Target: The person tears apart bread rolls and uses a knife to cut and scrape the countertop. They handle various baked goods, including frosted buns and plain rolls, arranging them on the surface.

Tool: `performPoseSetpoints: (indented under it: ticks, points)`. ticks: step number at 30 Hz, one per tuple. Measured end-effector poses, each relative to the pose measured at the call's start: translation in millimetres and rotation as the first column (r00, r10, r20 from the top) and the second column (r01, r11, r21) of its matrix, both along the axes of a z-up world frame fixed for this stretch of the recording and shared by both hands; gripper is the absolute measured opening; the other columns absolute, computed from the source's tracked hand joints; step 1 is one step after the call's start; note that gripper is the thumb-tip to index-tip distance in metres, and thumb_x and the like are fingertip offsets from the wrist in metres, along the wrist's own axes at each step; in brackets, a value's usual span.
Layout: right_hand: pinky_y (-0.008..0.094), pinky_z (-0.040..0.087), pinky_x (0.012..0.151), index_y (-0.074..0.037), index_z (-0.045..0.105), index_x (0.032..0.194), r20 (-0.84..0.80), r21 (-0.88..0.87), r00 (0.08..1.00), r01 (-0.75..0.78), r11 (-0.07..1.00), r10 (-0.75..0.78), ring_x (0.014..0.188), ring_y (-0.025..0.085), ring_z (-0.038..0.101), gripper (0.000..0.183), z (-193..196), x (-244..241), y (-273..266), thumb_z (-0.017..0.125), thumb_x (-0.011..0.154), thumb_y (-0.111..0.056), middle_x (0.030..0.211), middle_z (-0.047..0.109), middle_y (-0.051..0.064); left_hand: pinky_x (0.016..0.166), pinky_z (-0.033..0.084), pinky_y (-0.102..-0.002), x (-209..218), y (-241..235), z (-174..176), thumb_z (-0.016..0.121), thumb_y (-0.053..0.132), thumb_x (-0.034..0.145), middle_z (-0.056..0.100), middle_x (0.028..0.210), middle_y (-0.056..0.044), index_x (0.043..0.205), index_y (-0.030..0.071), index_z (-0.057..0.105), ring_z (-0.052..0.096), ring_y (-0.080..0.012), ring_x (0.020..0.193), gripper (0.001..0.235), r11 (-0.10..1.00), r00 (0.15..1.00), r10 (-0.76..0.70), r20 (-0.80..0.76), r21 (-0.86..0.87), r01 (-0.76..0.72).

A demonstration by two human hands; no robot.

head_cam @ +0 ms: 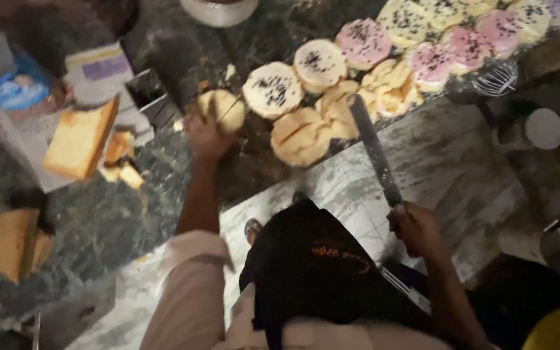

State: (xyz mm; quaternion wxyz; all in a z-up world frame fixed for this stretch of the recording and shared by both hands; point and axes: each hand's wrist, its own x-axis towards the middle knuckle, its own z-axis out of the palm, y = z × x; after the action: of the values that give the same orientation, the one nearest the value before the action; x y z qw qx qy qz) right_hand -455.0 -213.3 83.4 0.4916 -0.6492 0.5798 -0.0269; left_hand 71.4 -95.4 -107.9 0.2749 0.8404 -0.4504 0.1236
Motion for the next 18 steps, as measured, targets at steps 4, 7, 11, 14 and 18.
performPoseSetpoints:
  ticks: [4, 7, 11, 14, 18]
  points:
    - [0.032, 0.034, 0.041, -0.007, 0.066, 0.084, 0.142, -0.118, 0.98, 0.157, 0.98, -0.14, 0.044, 0.012, 0.043, 0.048, -29, -33, -12, 0.048, 0.106, -0.045, 0.059, 0.055, 0.003, 0.124, 0.037, -0.058, -17, 4, 36, 0.08, 0.04, 0.09, 0.048, 0.154, -0.03, 0.15, 0.0, 0.05, 0.046, -0.0505, 0.144, 0.078, 0.961, 0.987, 0.088, -0.135, -0.249, -0.119]
    - [0.034, 0.037, 0.044, -0.003, 0.06, 0.084, 0.186, -0.064, 0.961, 0.219, 0.974, -0.204, 0.048, 0.014, 0.046, 0.051, -71, -44, -41, 0.046, 0.111, -0.044, 0.061, 0.054, 0.005, 0.123, 0.036, -0.058, -17, -36, 94, 0.08, 0.036, 0.086, 0.044, 0.156, -0.029, 0.149, -0.001, 0.051, 0.043, -0.0494, 0.145, 0.079, 0.955, 0.991, 0.005, -0.13, -0.292, -0.043]
    - [0.035, 0.048, 0.05, -0.003, 0.067, 0.09, 0.136, -0.014, 0.964, 0.232, 0.973, -0.228, 0.054, 0.017, 0.058, 0.043, -109, -52, -112, 0.045, 0.107, -0.036, 0.065, 0.064, 0.007, 0.125, 0.032, -0.06, -7, -139, 164, 0.091, 0.044, 0.084, 0.033, 0.164, -0.028, 0.159, 0.005, 0.046, 0.032, -0.05, 0.151, 0.095, 0.939, 0.944, -0.328, -0.018, -0.116, 0.324]
    - [0.032, 0.05, 0.059, -0.003, 0.069, 0.092, 0.168, -0.319, 0.982, -0.032, 0.947, 0.09, 0.057, 0.014, 0.062, 0.041, -103, -59, -175, 0.043, 0.107, -0.031, 0.066, 0.067, 0.005, 0.12, 0.031, -0.063, 3, -237, 206, 0.094, 0.049, 0.067, 0.028, 0.166, -0.021, 0.16, 0.019, 0.043, 0.026, -0.0495, 0.152, 0.11, 0.862, 0.877, -0.472, 0.085, 0.255, 0.439]
    - [0.035, 0.049, 0.055, 0.0, 0.071, 0.096, 0.075, -0.182, 0.994, 0.094, 0.979, -0.082, 0.058, 0.016, 0.062, 0.036, -96, -61, -234, 0.055, 0.101, -0.032, 0.068, 0.069, 0.009, 0.108, 0.031, -0.07, 14, -358, 245, 0.097, 0.049, 0.053, 0.015, 0.171, -0.01, 0.164, 0.036, 0.031, 0.016, -0.0519, 0.15, 0.13, 0.677, 0.824, -0.55, 0.141, 0.652, 0.34]
